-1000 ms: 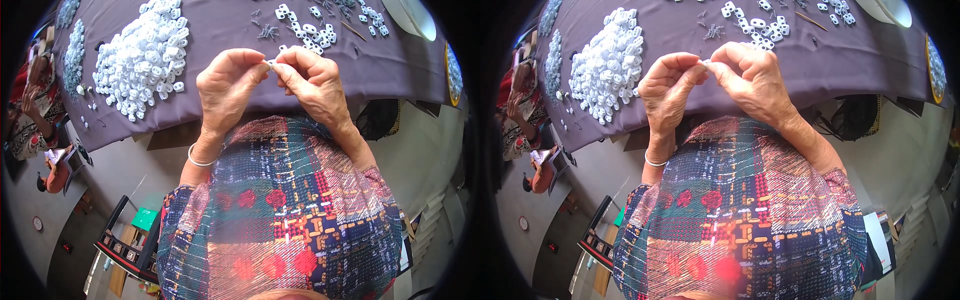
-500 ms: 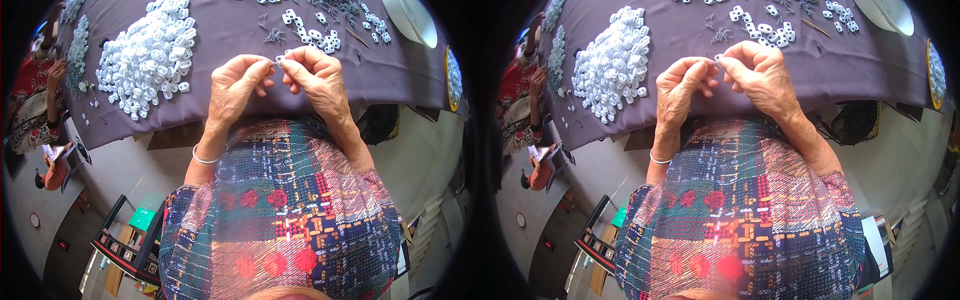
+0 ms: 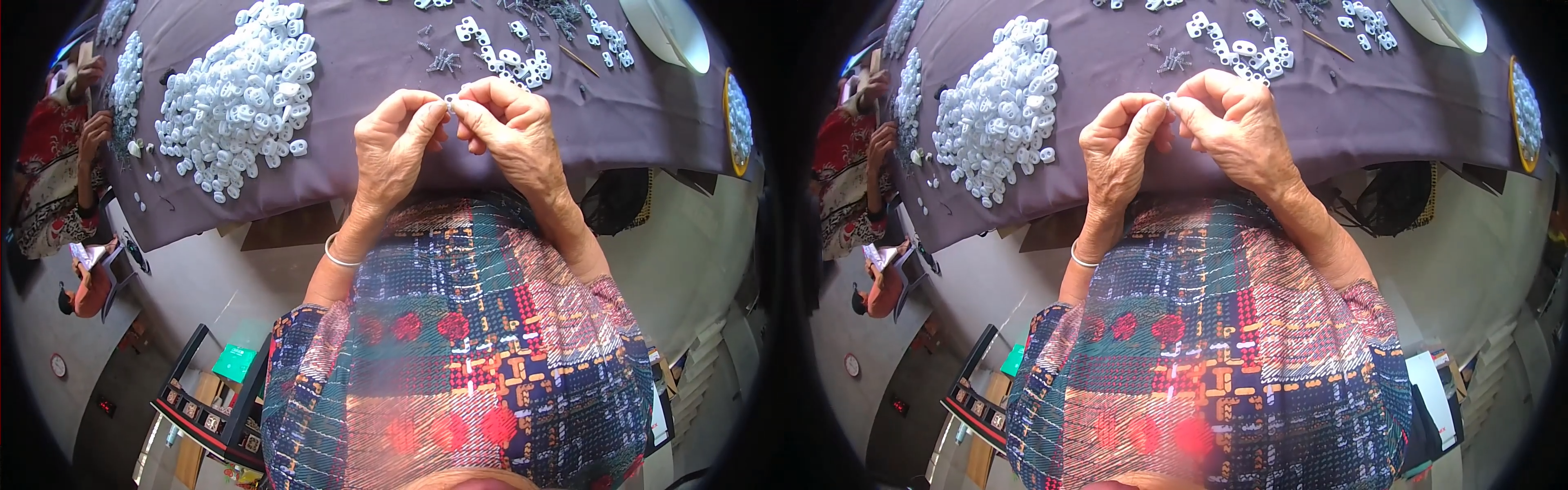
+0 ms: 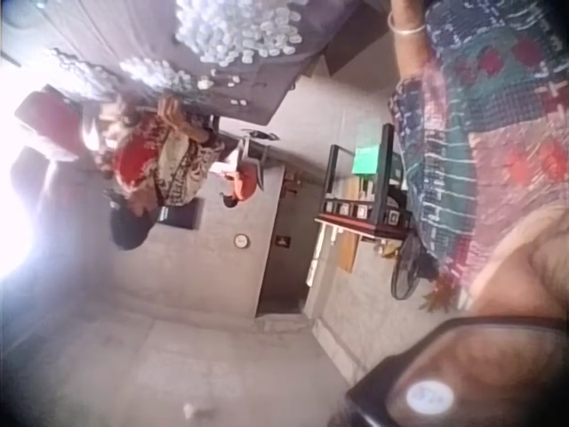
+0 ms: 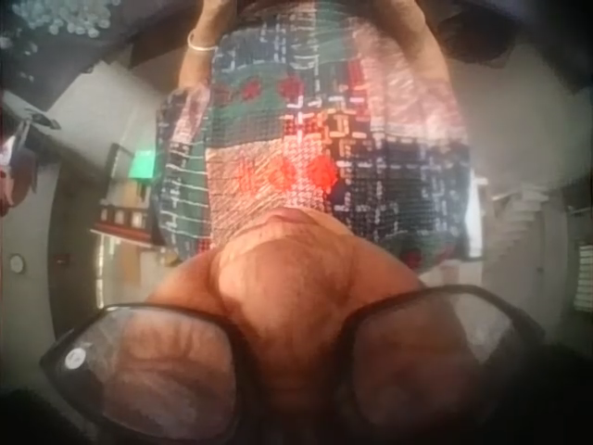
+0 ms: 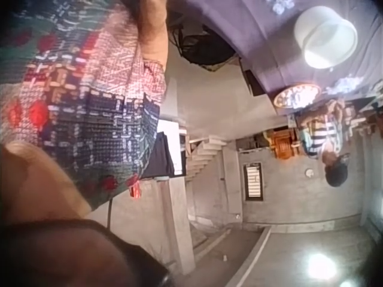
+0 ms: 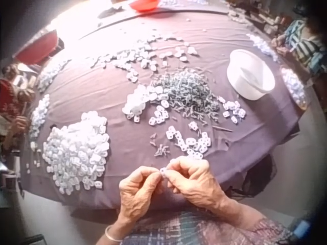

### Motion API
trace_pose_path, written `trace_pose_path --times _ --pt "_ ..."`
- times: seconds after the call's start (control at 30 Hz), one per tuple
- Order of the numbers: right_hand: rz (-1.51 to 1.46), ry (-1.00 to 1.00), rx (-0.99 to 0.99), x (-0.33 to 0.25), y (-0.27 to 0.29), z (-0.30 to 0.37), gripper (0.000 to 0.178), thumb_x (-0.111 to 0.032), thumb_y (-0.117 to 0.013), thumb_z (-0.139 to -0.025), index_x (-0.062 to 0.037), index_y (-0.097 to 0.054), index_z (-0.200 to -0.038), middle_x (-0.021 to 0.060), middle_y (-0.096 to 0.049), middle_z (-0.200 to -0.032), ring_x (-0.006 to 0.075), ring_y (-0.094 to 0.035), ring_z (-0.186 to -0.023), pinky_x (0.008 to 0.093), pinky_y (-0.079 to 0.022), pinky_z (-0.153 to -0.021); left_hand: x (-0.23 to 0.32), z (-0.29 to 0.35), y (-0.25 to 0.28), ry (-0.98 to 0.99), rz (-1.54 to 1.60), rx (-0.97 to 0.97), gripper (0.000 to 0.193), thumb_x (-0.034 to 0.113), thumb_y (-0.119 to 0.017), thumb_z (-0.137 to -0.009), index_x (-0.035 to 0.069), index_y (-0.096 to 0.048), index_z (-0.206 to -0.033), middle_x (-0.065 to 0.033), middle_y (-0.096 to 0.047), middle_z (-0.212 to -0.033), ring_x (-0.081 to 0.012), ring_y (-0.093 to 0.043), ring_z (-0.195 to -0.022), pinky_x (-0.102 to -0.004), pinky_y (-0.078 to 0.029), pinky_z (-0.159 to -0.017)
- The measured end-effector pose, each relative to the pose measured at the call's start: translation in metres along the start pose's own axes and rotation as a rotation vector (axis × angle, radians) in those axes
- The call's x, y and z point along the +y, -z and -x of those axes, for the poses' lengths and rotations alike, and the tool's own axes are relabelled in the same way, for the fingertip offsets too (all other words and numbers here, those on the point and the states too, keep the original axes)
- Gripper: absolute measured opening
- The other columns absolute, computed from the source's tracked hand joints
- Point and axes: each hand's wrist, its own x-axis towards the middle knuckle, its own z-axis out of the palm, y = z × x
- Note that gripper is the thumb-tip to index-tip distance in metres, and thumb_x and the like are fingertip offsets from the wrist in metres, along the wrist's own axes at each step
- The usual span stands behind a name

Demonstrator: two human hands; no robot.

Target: The person assembles plastic cord locks by placing small springs into cord lock components and pressing the parts together by hand.

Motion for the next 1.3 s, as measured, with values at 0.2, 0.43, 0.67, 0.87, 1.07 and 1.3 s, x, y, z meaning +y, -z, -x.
trace_pose_path --times 0.2,0.43,0.67,0.87,1.07,1.3 --pt "0.040 -0.030 0.001 0.001 -0.002 -0.002 0.009 -0.010 -0.059 -0.087 -0.0015 -0.062 -0.087 -0.0011 -0.058 -0.067 0.0023 -0.051 -0.057 0.0152 -0.042 -0.050 -0.003 -0.002 0.000 -0.032 -0.056 0.005 0.011 0.010 -0.062 -0.086 -0.001 -0.062 -0.087 -0.0017 -0.060 -0.071 -0.0057 -0.054 -0.060 -0.0184 -0.045 -0.054" --pt "0.030 -0.057 -0.024 0.001 -0.003 -0.005 0.009 -0.010 -0.059 -0.087 -0.0014 -0.061 -0.087 -0.0016 -0.058 -0.067 0.0021 -0.050 -0.056 0.0157 -0.041 -0.050 0.001 -0.002 0.004 -0.049 -0.073 -0.003 0.010 0.008 -0.060 -0.086 -0.002 -0.062 -0.086 -0.0024 -0.059 -0.073 -0.0061 -0.053 -0.060 -0.0191 -0.044 -0.053" --pt "0.024 -0.040 -0.039 -0.003 -0.002 -0.005 0.009 -0.010 -0.059 -0.087 -0.0008 -0.060 -0.087 -0.0003 -0.058 -0.068 0.0027 -0.051 -0.057 0.0162 -0.042 -0.050 0.000 -0.001 0.004 -0.064 -0.058 0.013 0.011 0.009 -0.060 -0.087 -0.001 -0.062 -0.087 -0.0020 -0.060 -0.072 -0.0059 -0.054 -0.060 -0.0196 -0.045 -0.053" --pt "-0.091 -0.049 -0.036 -0.005 0.013 -0.002 0.009 -0.009 -0.060 -0.086 -0.0005 -0.061 -0.089 0.0011 -0.059 -0.068 0.0051 -0.054 -0.057 0.0172 -0.042 -0.049 0.018 -0.009 0.003 -0.114 -0.098 -0.020 0.021 0.011 -0.063 -0.083 -0.002 -0.058 -0.099 -0.0042 -0.060 -0.085 -0.0087 -0.056 -0.072 -0.0221 -0.047 -0.059" --pt "-0.143 0.071 0.086 -0.012 0.033 0.002 0.010 -0.010 -0.061 -0.086 -0.0008 -0.061 -0.086 0.0021 -0.059 -0.066 0.0061 -0.053 -0.054 0.0175 -0.041 -0.048 0.027 -0.098 0.018 -0.652 -0.816 0.298 0.025 0.011 -0.067 -0.071 0.001 -0.060 -0.093 -0.0121 -0.057 -0.087 -0.0250 -0.055 -0.083 -0.0345 -0.045 -0.075" --pt "-0.176 0.093 0.136 -0.005 0.048 0.013 0.009 -0.009 -0.060 -0.086 0.0002 -0.060 -0.086 0.0034 -0.059 -0.065 0.0068 -0.053 -0.054 0.0176 -0.041 -0.047 0.019 -0.143 0.030 -0.645 -1.049 0.263 0.031 0.018 -0.073 -0.069 0.003 -0.063 -0.094 -0.0116 -0.059 -0.091 -0.0226 -0.058 -0.078 -0.0335 -0.048 -0.071"
